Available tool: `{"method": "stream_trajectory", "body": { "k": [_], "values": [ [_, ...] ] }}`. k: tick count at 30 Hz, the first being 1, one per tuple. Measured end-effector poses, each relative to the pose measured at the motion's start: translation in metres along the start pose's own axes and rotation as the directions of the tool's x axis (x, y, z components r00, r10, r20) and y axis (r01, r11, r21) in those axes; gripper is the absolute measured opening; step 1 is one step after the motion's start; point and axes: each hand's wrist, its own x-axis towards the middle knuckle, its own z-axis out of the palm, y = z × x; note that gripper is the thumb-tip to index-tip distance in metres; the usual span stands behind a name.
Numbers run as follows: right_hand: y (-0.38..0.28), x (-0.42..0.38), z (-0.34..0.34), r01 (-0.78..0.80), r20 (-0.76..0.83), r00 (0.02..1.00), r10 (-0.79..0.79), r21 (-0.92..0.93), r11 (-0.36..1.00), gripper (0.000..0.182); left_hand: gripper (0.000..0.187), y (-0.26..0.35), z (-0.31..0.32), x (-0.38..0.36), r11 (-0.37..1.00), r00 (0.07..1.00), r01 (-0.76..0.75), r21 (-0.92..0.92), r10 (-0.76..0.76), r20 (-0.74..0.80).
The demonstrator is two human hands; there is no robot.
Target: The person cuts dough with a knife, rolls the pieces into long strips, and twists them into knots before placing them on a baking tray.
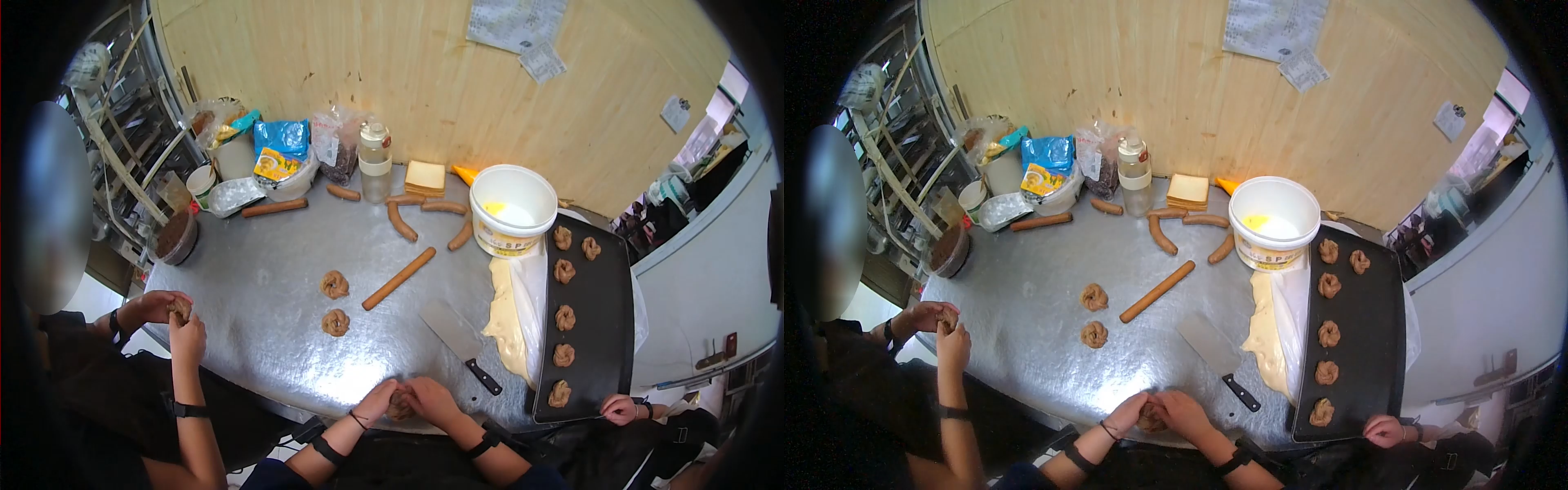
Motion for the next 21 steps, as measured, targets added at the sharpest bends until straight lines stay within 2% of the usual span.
{"method": "stream_trajectory", "body": {
  "k": [1, 3, 6, 8, 10, 11, 12, 13, 14, 16, 17, 19, 20, 21],
  "values": [
    [-0.003, 0.001, -0.002, -0.033, -0.049, 0.998, 0.034, 0.023, 0.999, 0.021, 0.040, 0.004, 0.000, -0.001, 1.000, 1.000, -0.001, 0.000, 0.001, 0.001],
    [-0.004, 0.001, -0.002, -0.011, -0.040, 0.999, 0.011, 0.019, 1.000, 0.021, 0.047, 0.008, 0.001, -0.002, 0.995, 0.999, -0.040, 0.097, 0.043, -0.025],
    [0.000, -0.005, 0.004, -0.017, -0.006, 1.000, 0.017, 0.007, 1.000, 0.019, 0.045, 0.001, -0.003, 0.001, 0.989, 0.999, -0.037, 0.143, 0.033, 0.030],
    [0.004, -0.007, 0.011, -0.045, 0.018, 0.999, 0.045, -0.003, 0.999, 0.017, 0.042, -0.009, -0.003, 0.006, 0.993, 0.999, -0.045, 0.110, 0.042, 0.029],
    [0.005, -0.006, 0.013, -0.107, -0.001, 0.994, 0.107, 0.088, 0.990, 0.013, 0.040, -0.012, -0.003, 0.005, 0.995, 0.998, -0.054, 0.079, 0.052, 0.028],
    [0.006, -0.006, 0.012, -0.106, -0.003, 0.994, 0.107, 0.088, 0.990, 0.013, 0.036, -0.012, -0.003, 0.005, 0.998, 0.999, 0.001, -0.065, 0.001, 0.040],
    [0.005, -0.005, 0.010, -0.166, 0.012, 0.986, 0.167, 0.189, 0.968, 0.014, 0.032, -0.005, -0.001, 0.003, 0.977, 0.997, 0.057, -0.206, -0.046, 0.060],
    [0.004, -0.004, 0.007, -0.224, 0.032, 0.974, 0.224, 0.287, 0.931, 0.014, 0.032, 0.003, 0.000, -0.001, 0.977, 0.997, 0.054, -0.205, -0.042, 0.061],
    [0.003, -0.002, 0.006, -0.221, 0.029, 0.975, 0.222, 0.285, 0.933, 0.014, 0.028, 0.010, 0.001, -0.006, 0.962, 0.996, 0.072, -0.263, -0.056, 0.067],
    [0.001, 0.002, 0.005, -0.127, -0.140, 0.971, 0.195, 0.387, 0.913, 0.018, 0.024, 0.017, 0.001, -0.010, 0.944, 0.995, 0.086, -0.318, -0.067, 0.072],
    [-0.001, 0.002, 0.004, -0.125, -0.142, 0.971, 0.193, 0.386, 0.914, 0.018, 0.019, 0.015, -0.001, -0.012, 0.930, 0.998, 0.056, -0.362, -0.040, 0.052],
    [-0.008, 0.000, 0.000, -0.264, -0.068, 0.909, 0.412, 0.671, 0.693, 0.024, 0.015, 0.015, -0.004, -0.014, 0.914, 0.999, 0.025, -0.405, -0.014, 0.030],
    [-0.010, -0.001, -0.003, -0.264, -0.067, 0.909, 0.411, 0.671, 0.693, 0.024, 0.012, 0.015, -0.005, -0.016, 0.895, 0.999, 0.013, -0.446, 0.005, 0.040],
    [-0.010, -0.001, -0.008, -0.274, -0.027, 0.935, 0.355, 0.584, 0.764, 0.027, 0.011, 0.015, -0.005, -0.018, 0.874, 0.999, 0.002, -0.487, 0.024, 0.047]
  ]
}}
